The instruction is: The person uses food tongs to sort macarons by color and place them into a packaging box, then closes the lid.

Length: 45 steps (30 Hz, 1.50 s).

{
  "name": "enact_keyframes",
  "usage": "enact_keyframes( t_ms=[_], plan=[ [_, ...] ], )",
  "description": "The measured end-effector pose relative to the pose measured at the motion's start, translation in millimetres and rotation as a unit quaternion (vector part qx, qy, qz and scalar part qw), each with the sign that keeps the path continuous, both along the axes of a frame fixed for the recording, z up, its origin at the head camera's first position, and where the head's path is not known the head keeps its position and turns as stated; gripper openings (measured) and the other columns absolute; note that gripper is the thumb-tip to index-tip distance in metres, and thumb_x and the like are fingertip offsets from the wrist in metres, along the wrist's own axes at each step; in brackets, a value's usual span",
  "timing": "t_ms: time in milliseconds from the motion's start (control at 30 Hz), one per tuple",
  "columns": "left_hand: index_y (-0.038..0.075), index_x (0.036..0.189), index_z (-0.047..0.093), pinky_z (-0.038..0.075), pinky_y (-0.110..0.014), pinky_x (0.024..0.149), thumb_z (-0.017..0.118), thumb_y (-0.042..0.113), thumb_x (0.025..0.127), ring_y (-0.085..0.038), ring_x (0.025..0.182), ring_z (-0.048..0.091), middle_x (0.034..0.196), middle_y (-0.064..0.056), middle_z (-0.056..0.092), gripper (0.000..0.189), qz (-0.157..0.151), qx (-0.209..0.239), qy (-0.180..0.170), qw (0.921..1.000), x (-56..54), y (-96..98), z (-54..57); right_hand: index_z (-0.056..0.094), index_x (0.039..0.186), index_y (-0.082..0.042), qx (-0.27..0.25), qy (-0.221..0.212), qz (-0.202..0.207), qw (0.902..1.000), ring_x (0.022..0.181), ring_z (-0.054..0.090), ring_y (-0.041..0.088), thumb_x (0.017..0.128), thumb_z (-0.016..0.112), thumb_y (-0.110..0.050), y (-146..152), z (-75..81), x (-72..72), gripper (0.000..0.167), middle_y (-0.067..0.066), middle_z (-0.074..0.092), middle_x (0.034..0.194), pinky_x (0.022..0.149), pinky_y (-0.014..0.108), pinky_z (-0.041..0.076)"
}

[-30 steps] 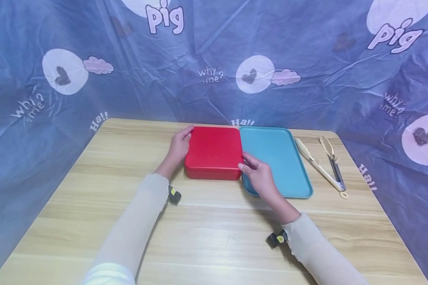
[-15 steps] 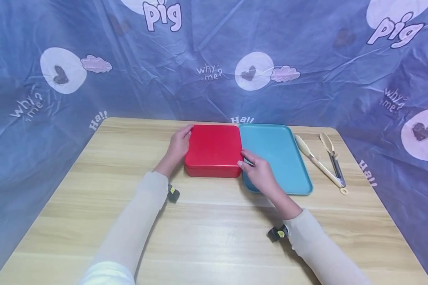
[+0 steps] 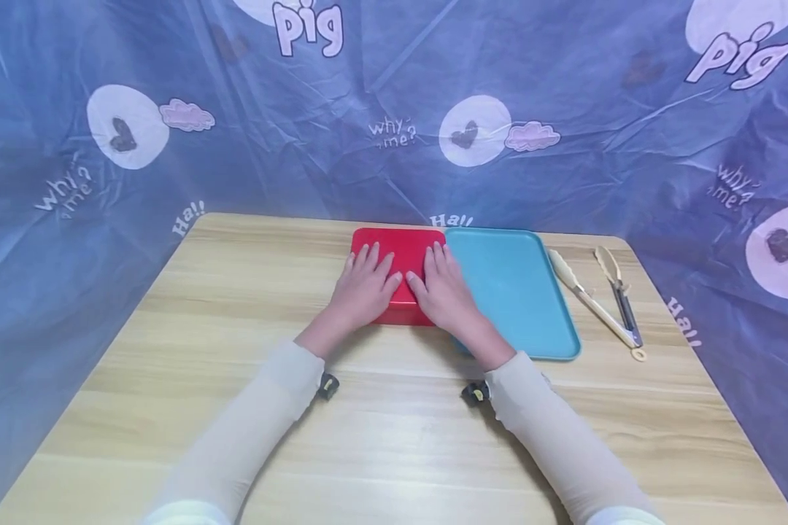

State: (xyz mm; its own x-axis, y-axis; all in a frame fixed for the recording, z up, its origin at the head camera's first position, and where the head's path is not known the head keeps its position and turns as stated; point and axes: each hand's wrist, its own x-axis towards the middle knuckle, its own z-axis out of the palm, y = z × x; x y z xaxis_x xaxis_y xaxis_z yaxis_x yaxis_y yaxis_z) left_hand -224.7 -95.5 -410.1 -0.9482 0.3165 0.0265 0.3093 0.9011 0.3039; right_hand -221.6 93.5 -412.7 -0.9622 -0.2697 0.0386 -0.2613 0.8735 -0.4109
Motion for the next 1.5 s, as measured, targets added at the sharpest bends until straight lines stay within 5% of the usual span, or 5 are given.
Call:
enact_keyframes(
  t_ms=[267,833,1067,1267,1500],
  plan=[
    [0.018,0.162,0.023,0.005,-0.061,0.125,0.043,0.049,0.104,-0.035,0.157,0.008,0.169,-0.013,0.016,0.069,0.004,-0.044,0.024,0.9987,6.6,3.0,-14.6,0.018,0.160,-0.001,0.020,0.001,-0.001,0.9998,0.157,0.004,0.037,0.101,0.052,-0.047,-5.7,-4.5,4.8,0.082,0.020,0.014,0.168,0.127,0.054,0.013],
    [0.017,0.162,0.021,0.006,-0.062,0.125,0.046,0.049,0.103,-0.035,0.157,0.008,0.169,-0.014,0.015,0.072,0.005,-0.039,0.000,0.9992,8.9,4.2,-7.1,0.015,0.161,-0.001,0.018,-0.013,0.004,0.9997,0.157,0.002,0.038,0.101,0.051,-0.049,-1.9,-6.5,1.5,0.085,0.020,0.010,0.168,0.125,0.057,0.018],
    [0.015,0.162,0.023,0.010,-0.063,0.124,0.047,0.048,0.102,-0.037,0.156,0.010,0.168,-0.016,0.016,0.073,0.019,-0.009,-0.020,0.9996,-10.5,5.2,10.1,0.015,0.160,0.001,0.027,-0.009,-0.008,0.9996,0.155,0.006,0.040,0.099,0.056,-0.047,1.1,7.2,-17.8,0.088,0.022,0.010,0.168,0.122,0.059,0.026],
    [0.016,0.163,0.018,0.006,-0.058,0.126,0.047,0.051,0.101,-0.036,0.157,0.004,0.169,-0.017,0.010,0.077,0.012,-0.043,-0.024,0.9987,-29.2,6.1,2.7,0.013,0.160,0.003,0.036,-0.027,0.005,0.9990,0.155,0.007,0.040,0.100,0.056,-0.043,-0.4,3.7,-30.9,0.087,0.023,0.011,0.167,0.125,0.056,0.018],
    [0.017,0.163,0.015,0.004,-0.059,0.126,0.050,0.051,0.100,-0.035,0.157,0.003,0.170,-0.014,0.009,0.079,0.013,-0.052,-0.034,0.9980,-33.5,9.3,-2.5,0.011,0.160,0.002,0.014,-0.034,0.004,0.9993,0.156,0.002,0.037,0.100,0.056,-0.042,1.1,-0.4,-33.9,0.087,0.021,0.007,0.168,0.125,0.057,0.018]
  ],
)
